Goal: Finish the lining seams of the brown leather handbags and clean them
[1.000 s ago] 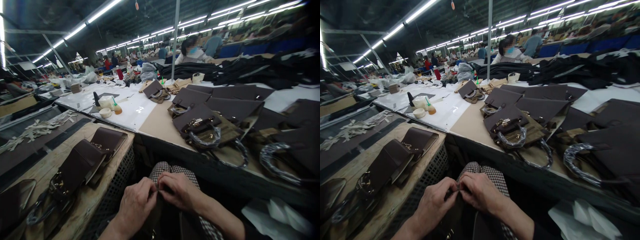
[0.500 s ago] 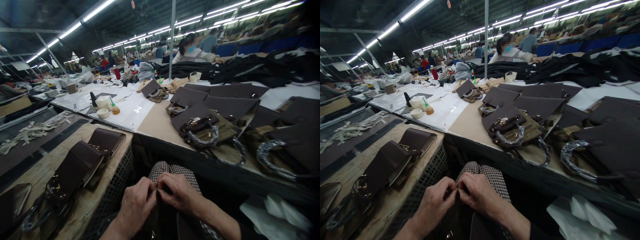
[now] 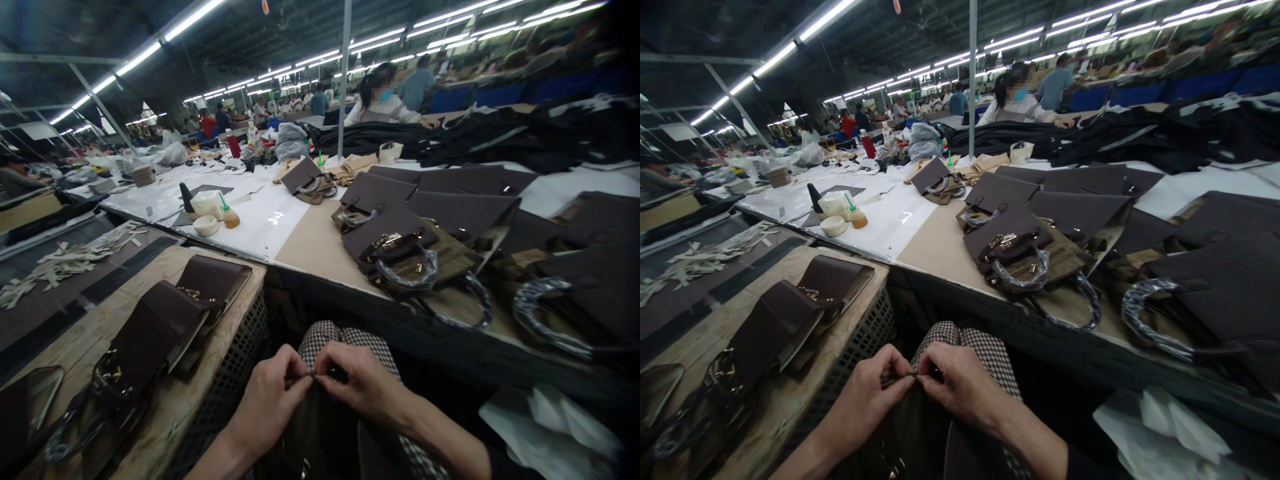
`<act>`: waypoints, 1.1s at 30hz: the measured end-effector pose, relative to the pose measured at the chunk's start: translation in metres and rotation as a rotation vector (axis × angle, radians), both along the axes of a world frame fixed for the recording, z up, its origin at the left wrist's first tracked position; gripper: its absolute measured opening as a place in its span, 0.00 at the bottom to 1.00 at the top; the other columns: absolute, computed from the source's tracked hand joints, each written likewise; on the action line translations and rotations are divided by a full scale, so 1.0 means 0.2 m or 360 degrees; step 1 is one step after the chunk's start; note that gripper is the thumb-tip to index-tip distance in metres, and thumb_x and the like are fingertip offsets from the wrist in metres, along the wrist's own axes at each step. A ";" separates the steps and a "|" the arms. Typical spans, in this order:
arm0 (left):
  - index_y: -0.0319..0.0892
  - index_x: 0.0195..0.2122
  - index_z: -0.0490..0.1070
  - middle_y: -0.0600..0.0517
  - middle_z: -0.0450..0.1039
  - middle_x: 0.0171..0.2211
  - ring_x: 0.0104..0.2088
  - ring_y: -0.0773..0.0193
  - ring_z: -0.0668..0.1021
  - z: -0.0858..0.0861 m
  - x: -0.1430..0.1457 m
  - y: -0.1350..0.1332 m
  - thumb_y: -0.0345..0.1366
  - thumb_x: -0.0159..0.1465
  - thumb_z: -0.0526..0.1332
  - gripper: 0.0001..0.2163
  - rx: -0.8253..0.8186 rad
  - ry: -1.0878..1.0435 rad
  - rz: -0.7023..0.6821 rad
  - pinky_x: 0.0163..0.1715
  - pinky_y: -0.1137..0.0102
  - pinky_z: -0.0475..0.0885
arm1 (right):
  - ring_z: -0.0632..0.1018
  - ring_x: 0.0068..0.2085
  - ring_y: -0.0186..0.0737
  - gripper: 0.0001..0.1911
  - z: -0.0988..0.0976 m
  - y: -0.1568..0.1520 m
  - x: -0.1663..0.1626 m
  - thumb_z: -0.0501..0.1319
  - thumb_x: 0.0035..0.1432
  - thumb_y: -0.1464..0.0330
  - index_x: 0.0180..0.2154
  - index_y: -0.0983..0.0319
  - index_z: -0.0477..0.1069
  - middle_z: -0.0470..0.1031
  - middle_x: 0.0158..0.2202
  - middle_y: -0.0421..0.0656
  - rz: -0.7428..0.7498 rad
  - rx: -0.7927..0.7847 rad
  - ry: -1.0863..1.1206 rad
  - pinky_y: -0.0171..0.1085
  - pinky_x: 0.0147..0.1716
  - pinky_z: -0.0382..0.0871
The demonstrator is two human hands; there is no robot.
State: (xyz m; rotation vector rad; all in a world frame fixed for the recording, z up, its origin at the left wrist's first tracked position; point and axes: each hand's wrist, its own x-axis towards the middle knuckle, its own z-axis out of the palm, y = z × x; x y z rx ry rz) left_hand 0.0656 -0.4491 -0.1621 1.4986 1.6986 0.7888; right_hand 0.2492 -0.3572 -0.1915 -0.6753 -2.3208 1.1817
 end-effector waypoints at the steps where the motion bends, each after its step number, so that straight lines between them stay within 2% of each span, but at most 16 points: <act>1: 0.43 0.37 0.67 0.55 0.75 0.33 0.33 0.64 0.77 0.01 -0.02 0.01 0.29 0.61 0.63 0.06 -0.0095 -0.0172 0.0018 0.34 0.71 0.69 | 0.76 0.34 0.38 0.03 0.02 0.01 0.00 0.64 0.56 0.74 0.33 0.60 0.72 0.76 0.32 0.40 0.0012 -0.0070 -0.0057 0.34 0.32 0.66; 4: 0.43 0.46 0.66 0.55 0.77 0.34 0.33 0.64 0.78 0.02 -0.07 0.04 0.28 0.54 0.68 0.19 -0.0352 -0.0533 -0.0012 0.33 0.73 0.69 | 0.77 0.35 0.38 0.11 0.07 0.06 0.02 0.65 0.54 0.74 0.40 0.59 0.70 0.78 0.36 0.39 0.0069 -0.0319 -0.0133 0.34 0.34 0.67; 5: 0.43 0.47 0.68 0.55 0.77 0.34 0.33 0.64 0.77 0.02 -0.08 0.05 0.28 0.53 0.69 0.20 -0.0413 -0.0559 -0.0054 0.33 0.73 0.68 | 0.77 0.37 0.38 0.15 0.08 0.07 0.03 0.66 0.54 0.74 0.44 0.59 0.68 0.79 0.39 0.40 0.0111 -0.0414 -0.0128 0.34 0.36 0.68; 7: 0.41 0.45 0.73 0.54 0.78 0.33 0.34 0.64 0.77 0.02 -0.10 0.06 0.32 0.55 0.68 0.16 -0.0498 -0.0548 -0.0154 0.33 0.73 0.67 | 0.78 0.41 0.40 0.20 0.10 0.11 0.04 0.66 0.55 0.73 0.49 0.58 0.67 0.80 0.44 0.41 0.0229 -0.0571 -0.0143 0.35 0.39 0.70; 10: 0.40 0.42 0.79 0.53 0.79 0.35 0.35 0.63 0.76 0.03 -0.10 0.07 0.37 0.61 0.64 0.10 -0.0519 -0.0463 -0.0293 0.35 0.72 0.67 | 0.78 0.42 0.42 0.14 0.11 0.15 0.05 0.64 0.59 0.67 0.48 0.58 0.74 0.81 0.43 0.41 0.0424 -0.0635 -0.0279 0.35 0.39 0.69; 13: 0.41 0.40 0.80 0.54 0.77 0.32 0.33 0.64 0.73 0.05 -0.10 0.08 0.41 0.64 0.61 0.12 -0.0496 -0.0335 -0.0371 0.33 0.73 0.65 | 0.75 0.34 0.38 0.12 0.10 0.16 0.05 0.63 0.61 0.62 0.44 0.59 0.80 0.80 0.35 0.39 0.0494 -0.0671 -0.0350 0.34 0.33 0.65; 16: 0.40 0.38 0.80 0.55 0.73 0.28 0.29 0.66 0.69 0.05 -0.09 0.09 0.42 0.65 0.60 0.13 -0.0483 -0.0287 -0.0390 0.29 0.74 0.62 | 0.69 0.28 0.34 0.13 0.08 0.17 0.05 0.63 0.61 0.60 0.41 0.61 0.81 0.75 0.28 0.37 0.0511 -0.0741 -0.0335 0.33 0.27 0.59; 22: 0.39 0.38 0.79 0.57 0.67 0.25 0.26 0.69 0.64 0.01 -0.07 0.10 0.41 0.63 0.61 0.12 -0.0476 -0.0316 -0.0388 0.26 0.74 0.57 | 0.65 0.25 0.32 0.12 0.06 0.17 0.05 0.64 0.60 0.61 0.37 0.63 0.81 0.69 0.23 0.35 0.0498 -0.0701 -0.0277 0.31 0.24 0.56; 29: 0.37 0.33 0.77 0.56 0.67 0.24 0.27 0.68 0.66 0.01 -0.04 0.10 0.39 0.61 0.62 0.09 -0.0429 -0.0268 -0.0361 0.26 0.74 0.59 | 0.63 0.24 0.30 0.11 0.07 0.17 0.07 0.63 0.59 0.65 0.37 0.64 0.81 0.67 0.22 0.34 0.0546 -0.0687 -0.0228 0.31 0.23 0.55; 33: 0.37 0.35 0.75 0.58 0.67 0.26 0.27 0.69 0.66 -0.01 -0.07 0.12 0.31 0.55 0.63 0.07 -0.0499 -0.0348 -0.0383 0.26 0.74 0.59 | 0.70 0.30 0.34 0.13 0.08 0.21 0.10 0.61 0.59 0.68 0.44 0.62 0.80 0.75 0.30 0.38 0.0632 -0.0790 -0.0253 0.31 0.30 0.63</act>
